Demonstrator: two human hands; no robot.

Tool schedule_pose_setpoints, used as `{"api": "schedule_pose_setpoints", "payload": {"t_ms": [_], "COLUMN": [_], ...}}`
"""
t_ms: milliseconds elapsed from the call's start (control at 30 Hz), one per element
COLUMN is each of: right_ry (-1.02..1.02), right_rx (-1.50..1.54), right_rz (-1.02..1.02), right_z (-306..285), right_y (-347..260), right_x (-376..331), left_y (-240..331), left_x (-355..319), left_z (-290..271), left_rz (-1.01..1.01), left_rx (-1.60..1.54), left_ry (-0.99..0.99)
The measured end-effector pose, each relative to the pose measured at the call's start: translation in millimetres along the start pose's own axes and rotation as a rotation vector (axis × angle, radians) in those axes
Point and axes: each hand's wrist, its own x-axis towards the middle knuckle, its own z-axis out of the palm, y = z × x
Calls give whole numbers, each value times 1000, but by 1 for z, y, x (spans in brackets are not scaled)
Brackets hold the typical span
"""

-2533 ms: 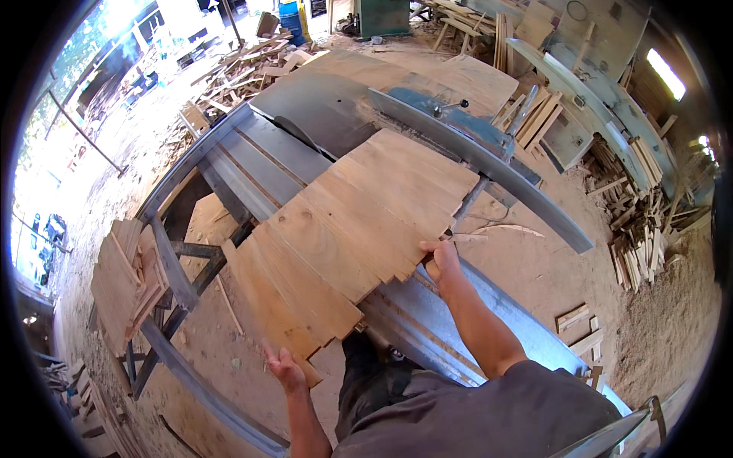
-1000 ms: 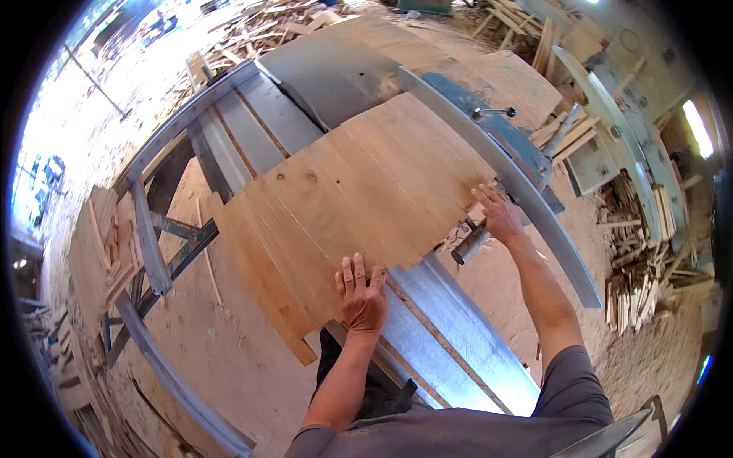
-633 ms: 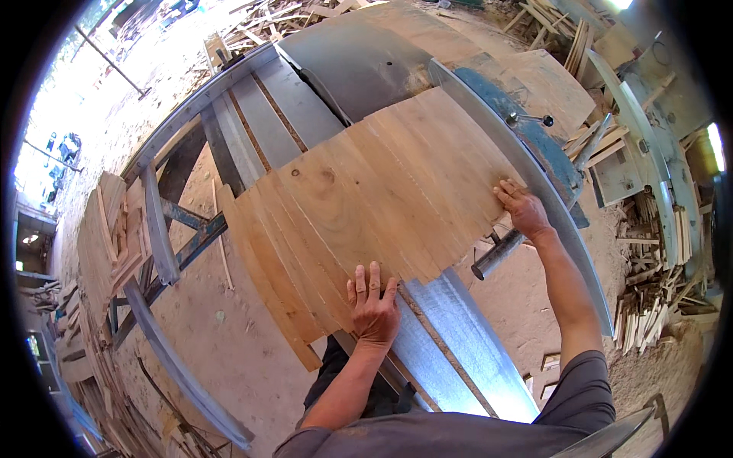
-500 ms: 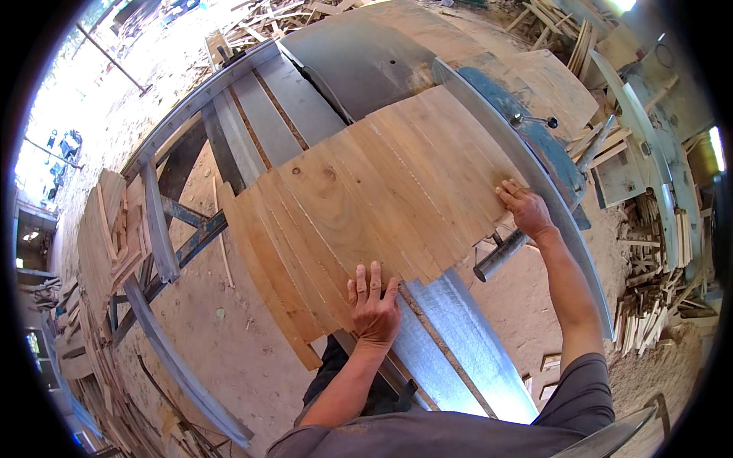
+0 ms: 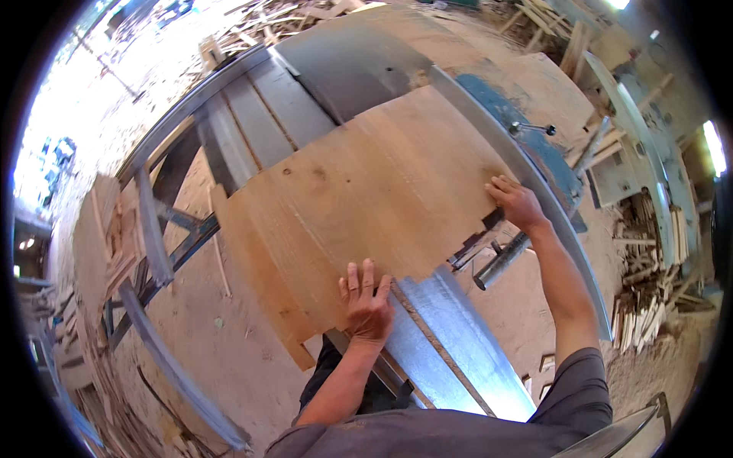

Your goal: The person measures metal and wooden components using a tape measure and pencil, then cuts several wooden panels one at a time using a table saw.

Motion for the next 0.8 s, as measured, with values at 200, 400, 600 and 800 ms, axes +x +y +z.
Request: {"api": "schedule_pose_setpoints", "payload": {"t_ms": [200,400,600,800], "right_ry": [-2,17,35,60], "right_rx": [-23,-2,5,22], "right_rz": [-26,-8,13,57], "right_z": [2,8,13,16], "right_y": [9,11,10,12], "right_x": [3,3,5,-1], "left_y": [2,3,14,22], "left_x": [2,4,15,18], "left_z": [3,4,14,30], "left_rz": [16,19,6,19], "left_rx": [33,63,96,62], "left_ry": [4,17,11,74]}}
